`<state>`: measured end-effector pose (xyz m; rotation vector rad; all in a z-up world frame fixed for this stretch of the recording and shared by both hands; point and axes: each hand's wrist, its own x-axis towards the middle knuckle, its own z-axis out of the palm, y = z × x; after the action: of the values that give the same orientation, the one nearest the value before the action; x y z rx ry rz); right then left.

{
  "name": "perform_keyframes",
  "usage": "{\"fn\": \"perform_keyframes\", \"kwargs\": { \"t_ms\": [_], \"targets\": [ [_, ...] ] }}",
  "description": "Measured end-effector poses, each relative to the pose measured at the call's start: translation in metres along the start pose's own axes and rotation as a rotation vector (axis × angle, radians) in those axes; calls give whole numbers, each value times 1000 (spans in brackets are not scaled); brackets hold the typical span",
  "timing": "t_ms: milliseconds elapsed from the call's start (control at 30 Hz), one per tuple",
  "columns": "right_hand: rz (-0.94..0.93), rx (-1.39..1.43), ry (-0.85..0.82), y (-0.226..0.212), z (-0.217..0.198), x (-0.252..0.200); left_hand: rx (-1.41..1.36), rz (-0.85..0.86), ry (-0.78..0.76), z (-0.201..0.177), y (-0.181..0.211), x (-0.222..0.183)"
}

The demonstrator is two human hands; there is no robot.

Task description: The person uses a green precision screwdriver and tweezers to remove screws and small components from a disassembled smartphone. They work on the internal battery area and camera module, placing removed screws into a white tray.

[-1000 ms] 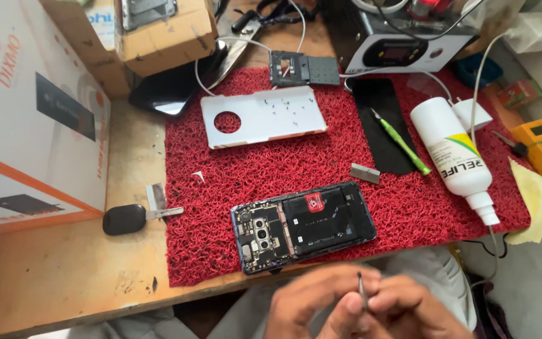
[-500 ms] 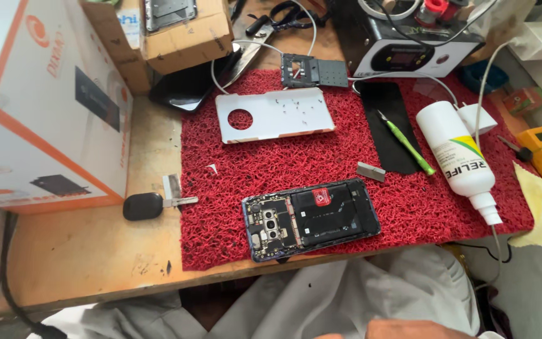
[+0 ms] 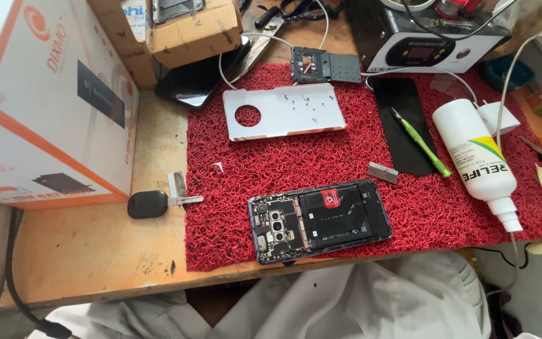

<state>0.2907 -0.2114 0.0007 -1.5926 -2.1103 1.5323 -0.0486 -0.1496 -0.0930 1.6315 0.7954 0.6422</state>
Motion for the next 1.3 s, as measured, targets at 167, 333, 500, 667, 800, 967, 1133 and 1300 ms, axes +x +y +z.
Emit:
{"fn": "perform_keyframes", "kwargs": {
  "t_ms": [167,333,500,667,800,967,1133,1300],
  "targets": [
    [56,-88,107,-19,-37,0,18,30,-95,-42,38,14],
    [-164,-392,324,-79,-73,19,126,212,-38,-94,83,6],
    [-352,-745,500,-90,-51,100,375,411,259,-122,126,52],
    [-390,-637,527,-99,-30,136,714,411,420,-143,133,109],
    [-443,-595,570,-113,-28,136,743,284,420,-139,117,126],
    [-491,-540,565,-103,-27,135,858,401,498,-131,92,134],
    [-527,-554,610,-94,-27,138,869,393,517,-131,76,137],
    [-532,-556,610,-101,-27,140,877,443,513,-129,65,138]
  ]
}}
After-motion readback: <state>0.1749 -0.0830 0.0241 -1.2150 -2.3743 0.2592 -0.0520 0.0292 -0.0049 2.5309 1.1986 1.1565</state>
